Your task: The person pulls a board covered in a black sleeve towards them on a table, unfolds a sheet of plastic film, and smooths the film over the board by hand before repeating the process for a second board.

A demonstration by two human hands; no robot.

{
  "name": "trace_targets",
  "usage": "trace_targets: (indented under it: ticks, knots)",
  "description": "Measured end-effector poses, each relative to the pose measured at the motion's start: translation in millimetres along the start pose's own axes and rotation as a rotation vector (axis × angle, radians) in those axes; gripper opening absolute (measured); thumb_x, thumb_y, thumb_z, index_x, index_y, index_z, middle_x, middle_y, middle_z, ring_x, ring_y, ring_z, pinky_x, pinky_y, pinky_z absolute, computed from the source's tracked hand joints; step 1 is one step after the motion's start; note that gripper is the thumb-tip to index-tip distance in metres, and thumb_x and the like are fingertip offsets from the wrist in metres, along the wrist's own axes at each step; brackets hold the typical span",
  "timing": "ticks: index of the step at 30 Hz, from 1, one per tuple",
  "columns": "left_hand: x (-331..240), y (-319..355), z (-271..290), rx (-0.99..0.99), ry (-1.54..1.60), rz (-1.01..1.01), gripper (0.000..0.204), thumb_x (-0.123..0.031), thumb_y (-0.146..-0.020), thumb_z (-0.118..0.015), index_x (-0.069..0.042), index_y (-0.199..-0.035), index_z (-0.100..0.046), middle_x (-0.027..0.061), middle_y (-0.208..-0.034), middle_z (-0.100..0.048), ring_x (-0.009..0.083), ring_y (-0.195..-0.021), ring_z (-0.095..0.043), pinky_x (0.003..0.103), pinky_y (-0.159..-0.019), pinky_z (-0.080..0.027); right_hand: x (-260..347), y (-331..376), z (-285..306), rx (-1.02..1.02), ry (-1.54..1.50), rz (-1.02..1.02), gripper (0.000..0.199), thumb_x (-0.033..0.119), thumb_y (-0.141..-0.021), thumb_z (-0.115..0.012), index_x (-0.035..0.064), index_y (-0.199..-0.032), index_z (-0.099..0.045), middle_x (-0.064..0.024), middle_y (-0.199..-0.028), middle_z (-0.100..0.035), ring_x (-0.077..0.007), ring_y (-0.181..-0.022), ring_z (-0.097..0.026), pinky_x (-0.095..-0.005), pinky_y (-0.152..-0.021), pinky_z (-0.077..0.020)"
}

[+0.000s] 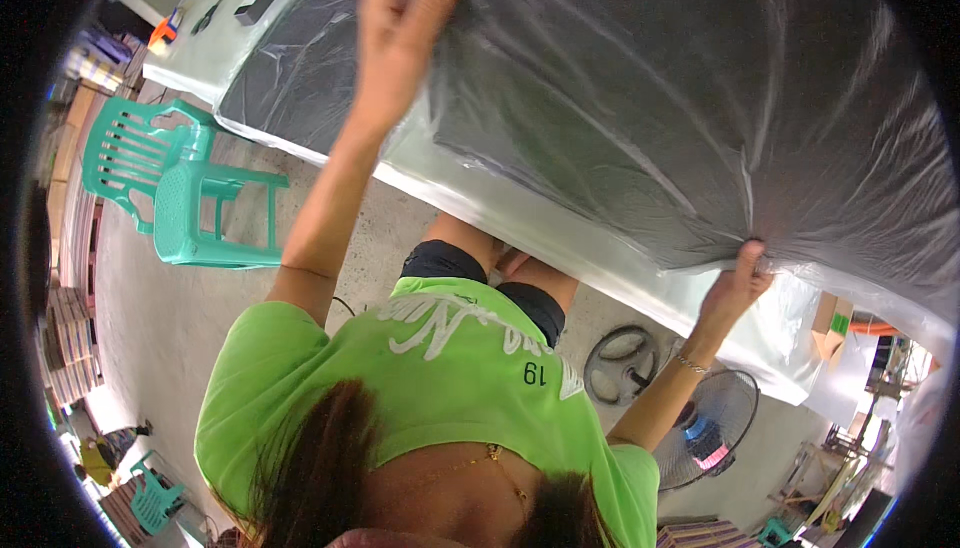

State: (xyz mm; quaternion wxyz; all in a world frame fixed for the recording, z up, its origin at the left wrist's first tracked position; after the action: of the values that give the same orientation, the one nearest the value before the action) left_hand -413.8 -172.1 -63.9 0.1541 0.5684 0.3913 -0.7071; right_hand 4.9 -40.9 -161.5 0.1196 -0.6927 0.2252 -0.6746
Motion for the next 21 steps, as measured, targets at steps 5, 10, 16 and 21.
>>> trace_targets:
  ticks: [5,10,16,21]
  knots:
    - [7.9,5.7,6.7,0.018,0.052,-0.173,0.052,-0.037,-0.088,-0.065,0.002,-0.119,-0.051,0.0165,-0.102,-0.060,0.0220,-0.093,-0.057,0.038,-0.082,-0.045,37.5,15.3,-23.4,0.059,-0.078,0.080,0.051,0.016,-0.091,-0.063,-0.0043,-0.130,-0.038,-0.0126,-0.126,-0.052,-0.0166,-0.112,-0.048,-0.0349,-0.103,-0.0302]
    - [32.7,13.0,0.6,0.068,0.183,-0.390,0.041,-0.032,-0.092,-0.061,0.002,-0.109,-0.044,0.0109,-0.079,-0.052,0.0180,-0.073,-0.045,0.032,-0.067,-0.041,17.0,26.1,-25.8,-0.034,0.020,-0.068,0.054,0.022,-0.089,-0.066,-0.0040,-0.129,-0.040,-0.0099,-0.127,-0.050,-0.0170,-0.116,-0.044,-0.0339,-0.103,-0.0298]
    - [105.0,70.3,7.3,0.109,-0.059,-0.104,0.039,-0.028,-0.094,-0.057,0.000,-0.116,-0.040,0.0268,-0.085,-0.055,0.0453,-0.078,-0.052,0.042,-0.070,-0.044,-7.0,71.5,-34.6,0.149,0.080,-0.047,0.066,0.023,-0.091,-0.063,-0.0037,-0.141,-0.029,-0.0136,-0.144,-0.037,-0.0213,-0.127,-0.039,-0.0342,-0.108,-0.0257]
    - [74.0,87.1,61.5,-0.029,-0.196,0.104,0.032,-0.021,-0.095,-0.053,-0.006,-0.119,-0.039,0.0250,-0.090,-0.059,0.0472,-0.081,-0.058,0.047,-0.071,-0.045,37.9,74.0,-71.8,0.192,0.109,-0.141,0.067,0.021,-0.090,-0.064,-0.0036,-0.142,-0.030,-0.0167,-0.145,-0.034,-0.0228,-0.130,-0.036,-0.0363,-0.110,-0.0250]
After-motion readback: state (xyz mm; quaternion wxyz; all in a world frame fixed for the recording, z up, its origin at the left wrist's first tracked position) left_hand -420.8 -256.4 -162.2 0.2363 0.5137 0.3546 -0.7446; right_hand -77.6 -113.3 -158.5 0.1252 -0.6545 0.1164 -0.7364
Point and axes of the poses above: each hand's wrist, its own y-axis away from the middle knuckle, its own z-axis out of the back of the hand, x = y × z, the point moved 2 cm from there along -y, towards the middle knuckle
